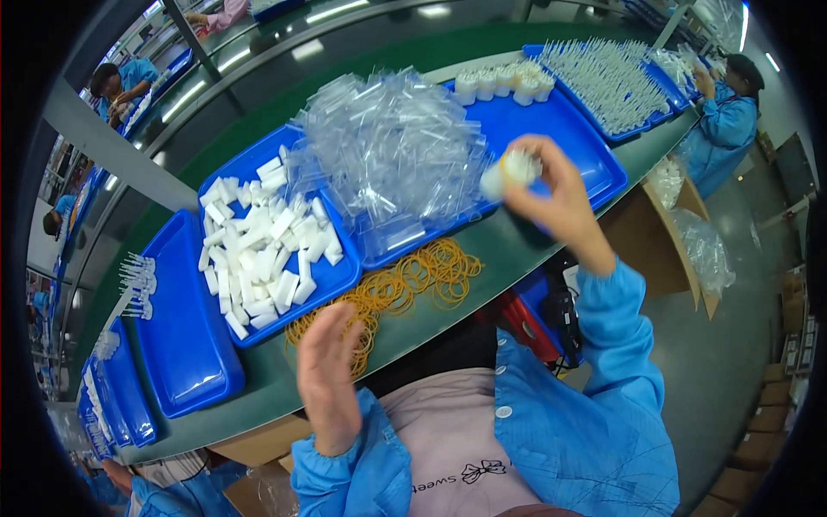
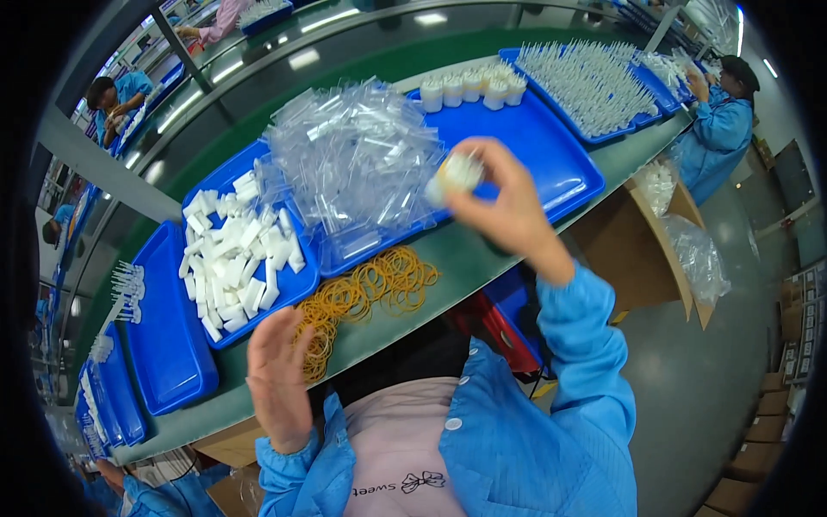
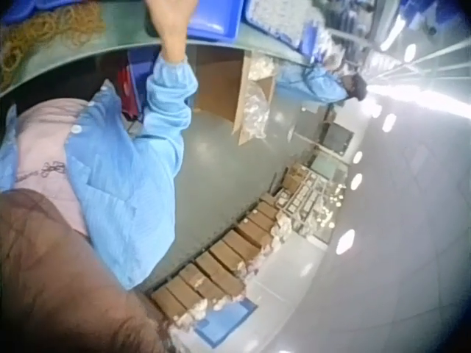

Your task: The person assembles components by fitting foam sleeves onto vertical pins, placing clear plastic covers over the foam, and securing the bundle with a rubber band.

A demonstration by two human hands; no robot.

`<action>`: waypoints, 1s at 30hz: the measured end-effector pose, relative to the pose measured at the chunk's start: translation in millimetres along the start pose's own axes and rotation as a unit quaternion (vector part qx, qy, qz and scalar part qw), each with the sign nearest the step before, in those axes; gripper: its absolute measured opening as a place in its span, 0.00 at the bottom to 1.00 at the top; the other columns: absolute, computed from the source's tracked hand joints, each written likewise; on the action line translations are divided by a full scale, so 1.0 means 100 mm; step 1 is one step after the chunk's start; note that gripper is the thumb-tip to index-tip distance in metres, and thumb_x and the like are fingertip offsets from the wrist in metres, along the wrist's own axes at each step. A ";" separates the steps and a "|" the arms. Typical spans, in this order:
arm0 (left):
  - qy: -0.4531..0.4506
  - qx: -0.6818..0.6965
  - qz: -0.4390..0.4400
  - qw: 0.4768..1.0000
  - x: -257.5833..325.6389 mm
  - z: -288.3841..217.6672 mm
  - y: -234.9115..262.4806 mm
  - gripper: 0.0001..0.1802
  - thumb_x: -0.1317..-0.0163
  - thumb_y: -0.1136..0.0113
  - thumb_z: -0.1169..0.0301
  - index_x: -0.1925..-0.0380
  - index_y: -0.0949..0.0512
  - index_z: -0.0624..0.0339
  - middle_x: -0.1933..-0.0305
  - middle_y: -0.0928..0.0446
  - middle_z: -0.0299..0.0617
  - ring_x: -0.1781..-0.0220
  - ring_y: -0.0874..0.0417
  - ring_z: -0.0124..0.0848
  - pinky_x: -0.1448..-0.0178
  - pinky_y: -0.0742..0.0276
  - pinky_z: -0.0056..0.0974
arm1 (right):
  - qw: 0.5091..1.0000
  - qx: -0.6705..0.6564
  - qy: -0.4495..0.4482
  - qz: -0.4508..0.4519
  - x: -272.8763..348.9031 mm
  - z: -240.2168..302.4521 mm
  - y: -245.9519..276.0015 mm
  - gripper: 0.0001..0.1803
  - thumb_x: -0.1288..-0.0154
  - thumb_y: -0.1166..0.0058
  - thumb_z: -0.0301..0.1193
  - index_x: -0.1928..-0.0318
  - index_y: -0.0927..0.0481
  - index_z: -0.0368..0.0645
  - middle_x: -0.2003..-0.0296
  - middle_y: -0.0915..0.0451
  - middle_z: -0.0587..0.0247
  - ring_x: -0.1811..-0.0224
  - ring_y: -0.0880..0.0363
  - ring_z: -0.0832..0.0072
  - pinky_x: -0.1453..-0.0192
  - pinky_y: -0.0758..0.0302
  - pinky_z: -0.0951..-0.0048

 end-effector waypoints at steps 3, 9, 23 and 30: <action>-0.027 -0.050 -0.063 0.996 -0.06 -0.13 0.32 0.38 0.40 0.48 0.45 0.43 0.35 0.68 0.40 0.34 0.52 0.36 0.33 0.43 0.33 0.39 0.48 | 0.989 0.112 -0.045 -0.089 -0.49 -0.67 0.55 0.24 0.52 0.37 0.27 0.52 0.26 0.46 0.57 0.25 0.60 0.56 0.24 0.68 0.50 0.28 0.68; -0.063 -0.098 -0.101 0.988 -0.05 -0.35 0.67 0.29 0.36 0.48 0.54 0.45 0.34 0.66 0.43 0.31 0.50 0.39 0.29 0.40 0.36 0.34 0.44 | 0.890 0.430 0.101 -0.109 -1.16 -1.07 0.68 0.31 0.56 0.33 0.35 0.48 0.26 0.51 0.47 0.28 0.58 0.44 0.31 0.58 0.41 0.35 0.59; -0.120 -0.123 -0.118 0.978 0.07 -0.73 1.00 0.22 0.39 0.45 0.63 0.50 0.31 0.68 0.52 0.26 0.50 0.49 0.24 0.39 0.42 0.30 0.43 | 0.995 -0.022 0.076 -0.068 -1.00 0.09 0.20 0.17 0.33 0.50 0.35 0.50 0.27 0.38 0.50 0.25 0.57 0.44 0.30 0.68 0.39 0.34 0.68; -0.185 0.297 0.206 0.914 0.22 -1.65 -0.33 0.16 0.44 0.38 0.63 0.63 0.21 0.66 0.54 0.23 0.59 0.52 0.22 0.51 0.47 0.26 0.51 | 0.732 -0.496 0.094 0.458 0.39 2.35 -1.05 0.19 0.29 0.59 0.41 0.55 0.23 0.38 0.56 0.23 0.44 0.49 0.22 0.54 0.48 0.22 0.54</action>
Point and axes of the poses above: each hand's wrist, its own x-axis away from the middle knuckle, its own y-axis out of the back of the hand, z = x × y, the point moved 10 cm from there along -x, towards the middle knuckle
